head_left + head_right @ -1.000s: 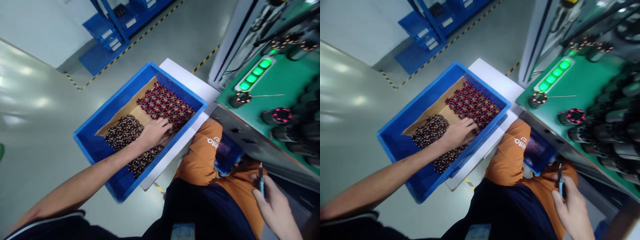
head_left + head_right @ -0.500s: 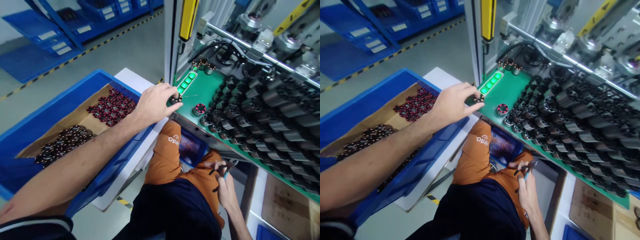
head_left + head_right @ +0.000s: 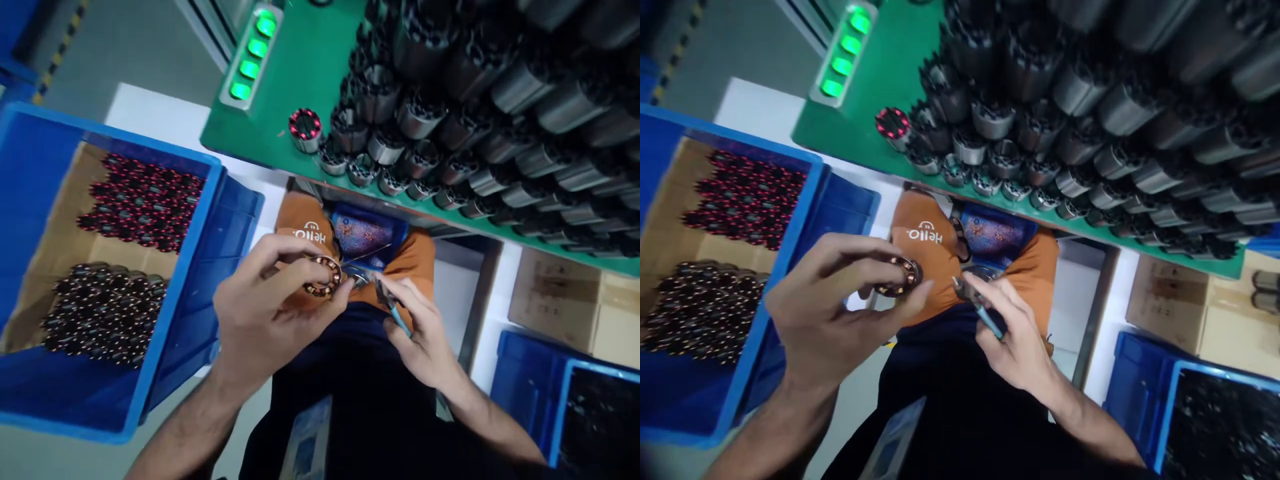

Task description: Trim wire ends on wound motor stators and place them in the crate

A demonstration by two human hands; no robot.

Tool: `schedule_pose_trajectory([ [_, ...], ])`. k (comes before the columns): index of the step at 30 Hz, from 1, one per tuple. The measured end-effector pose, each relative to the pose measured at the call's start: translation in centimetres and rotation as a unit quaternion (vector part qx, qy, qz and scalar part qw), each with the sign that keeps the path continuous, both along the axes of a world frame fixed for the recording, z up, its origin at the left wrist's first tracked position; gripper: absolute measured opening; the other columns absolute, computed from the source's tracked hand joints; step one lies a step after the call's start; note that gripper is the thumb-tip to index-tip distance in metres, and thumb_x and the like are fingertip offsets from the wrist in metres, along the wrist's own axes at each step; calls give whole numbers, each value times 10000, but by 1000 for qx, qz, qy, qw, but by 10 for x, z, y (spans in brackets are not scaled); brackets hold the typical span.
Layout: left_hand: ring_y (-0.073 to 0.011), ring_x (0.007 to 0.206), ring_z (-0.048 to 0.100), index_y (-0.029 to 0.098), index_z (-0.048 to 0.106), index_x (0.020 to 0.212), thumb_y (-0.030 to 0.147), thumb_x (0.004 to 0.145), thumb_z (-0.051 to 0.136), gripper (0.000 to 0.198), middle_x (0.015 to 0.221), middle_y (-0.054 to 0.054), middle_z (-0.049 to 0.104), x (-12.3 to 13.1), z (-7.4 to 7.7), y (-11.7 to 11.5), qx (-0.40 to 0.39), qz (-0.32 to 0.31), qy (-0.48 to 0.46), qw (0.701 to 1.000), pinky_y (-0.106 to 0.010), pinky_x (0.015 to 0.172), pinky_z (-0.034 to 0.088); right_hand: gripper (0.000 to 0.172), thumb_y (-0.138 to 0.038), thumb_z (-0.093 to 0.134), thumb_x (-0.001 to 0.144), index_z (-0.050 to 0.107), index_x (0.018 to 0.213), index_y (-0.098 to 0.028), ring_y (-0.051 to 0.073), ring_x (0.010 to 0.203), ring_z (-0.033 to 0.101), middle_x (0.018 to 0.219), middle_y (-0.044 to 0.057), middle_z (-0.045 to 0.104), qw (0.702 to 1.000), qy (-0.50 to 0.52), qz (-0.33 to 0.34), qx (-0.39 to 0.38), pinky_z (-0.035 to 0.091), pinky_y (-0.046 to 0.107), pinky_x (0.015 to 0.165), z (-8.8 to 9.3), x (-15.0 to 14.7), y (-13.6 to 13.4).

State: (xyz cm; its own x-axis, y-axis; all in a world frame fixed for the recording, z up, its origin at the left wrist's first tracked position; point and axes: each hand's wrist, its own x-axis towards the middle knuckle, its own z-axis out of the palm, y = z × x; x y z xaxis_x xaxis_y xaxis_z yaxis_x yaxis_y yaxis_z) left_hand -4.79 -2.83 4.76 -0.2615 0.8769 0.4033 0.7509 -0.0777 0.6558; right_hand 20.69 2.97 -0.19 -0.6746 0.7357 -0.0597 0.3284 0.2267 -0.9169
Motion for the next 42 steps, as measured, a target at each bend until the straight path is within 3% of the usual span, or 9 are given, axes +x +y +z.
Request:
schedule_pose_trajectory([
  [4,-187,993,773,314,737,993,391,942,994,272,1131,-2,776,17,-12,-4,-21,-17,-33,999,-351,764,651,857,-50,573,950,566,1745,-369,227,1130,687,1271,62,711,999,31,13,-14,629,410,1020,2,2,2],
  [12,-190,987,757,307,729,1024,344,949,983,267,1205,-20,772,20,-8,0,-14,-56,-23,998,-366,772,654,828,-72,587,929,598,1705,-359,267,1256,708,1454,69,754,999,41,6,11,640,454,1062,3,4,4],
  [22,-189,940,761,317,744,1018,322,936,988,257,1190,-11,787,17,-11,-6,-17,-57,-57,997,-354,758,676,780,-76,585,878,708,1603,-335,200,854,725,1307,56,845,996,21,-30,76,645,363,780,2,-3,-3],
  [27,-193,984,761,298,763,953,380,934,991,243,1130,-12,786,10,-23,-3,-41,-40,-136,989,-350,800,665,659,-73,582,889,791,1475,-290,167,723,677,991,13,809,997,18,-46,60,610,322,733,-1,-8,5],
  [29,-208,1018,771,280,782,933,385,905,994,238,1138,-30,781,8,-32,1,-68,-39,-276,958,-312,729,658,674,-103,596,894,760,1523,-283,172,720,624,921,6,736,996,-19,-62,68,585,335,719,-4,-7,11],
  [32,-205,970,786,255,818,891,301,850,981,174,1134,-40,761,9,-43,9,-104,-9,-505,857,-217,537,611,730,-180,672,889,703,1607,-301,219,850,616,976,32,687,988,-63,-60,125,598,400,777,-6,-6,18],
  [35,-178,827,769,245,845,848,311,825,1014,183,1003,-29,745,15,-47,16,-124,-3,-612,781,-189,501,629,739,-205,739,887,709,1613,-345,237,910,623,1012,40,676,976,-59,-58,199,609,436,815,-9,-6,19],
  [38,-144,741,729,244,871,870,436,838,1051,265,893,-25,749,21,-47,21,-134,-35,-655,743,-172,543,652,734,-214,774,899,716,1613,-373,235,915,635,1011,36,660,964,-52,-59,254,605,432,801,-10,-8,16],
  [42,-113,695,685,239,873,857,476,821,1075,313,852,-14,733,26,-45,23,-126,-45,-669,731,-153,556,642,660,-254,790,937,738,1585,-366,231,921,648,1047,49,679,956,-57,-72,278,615,433,802,-9,-12,15],
])
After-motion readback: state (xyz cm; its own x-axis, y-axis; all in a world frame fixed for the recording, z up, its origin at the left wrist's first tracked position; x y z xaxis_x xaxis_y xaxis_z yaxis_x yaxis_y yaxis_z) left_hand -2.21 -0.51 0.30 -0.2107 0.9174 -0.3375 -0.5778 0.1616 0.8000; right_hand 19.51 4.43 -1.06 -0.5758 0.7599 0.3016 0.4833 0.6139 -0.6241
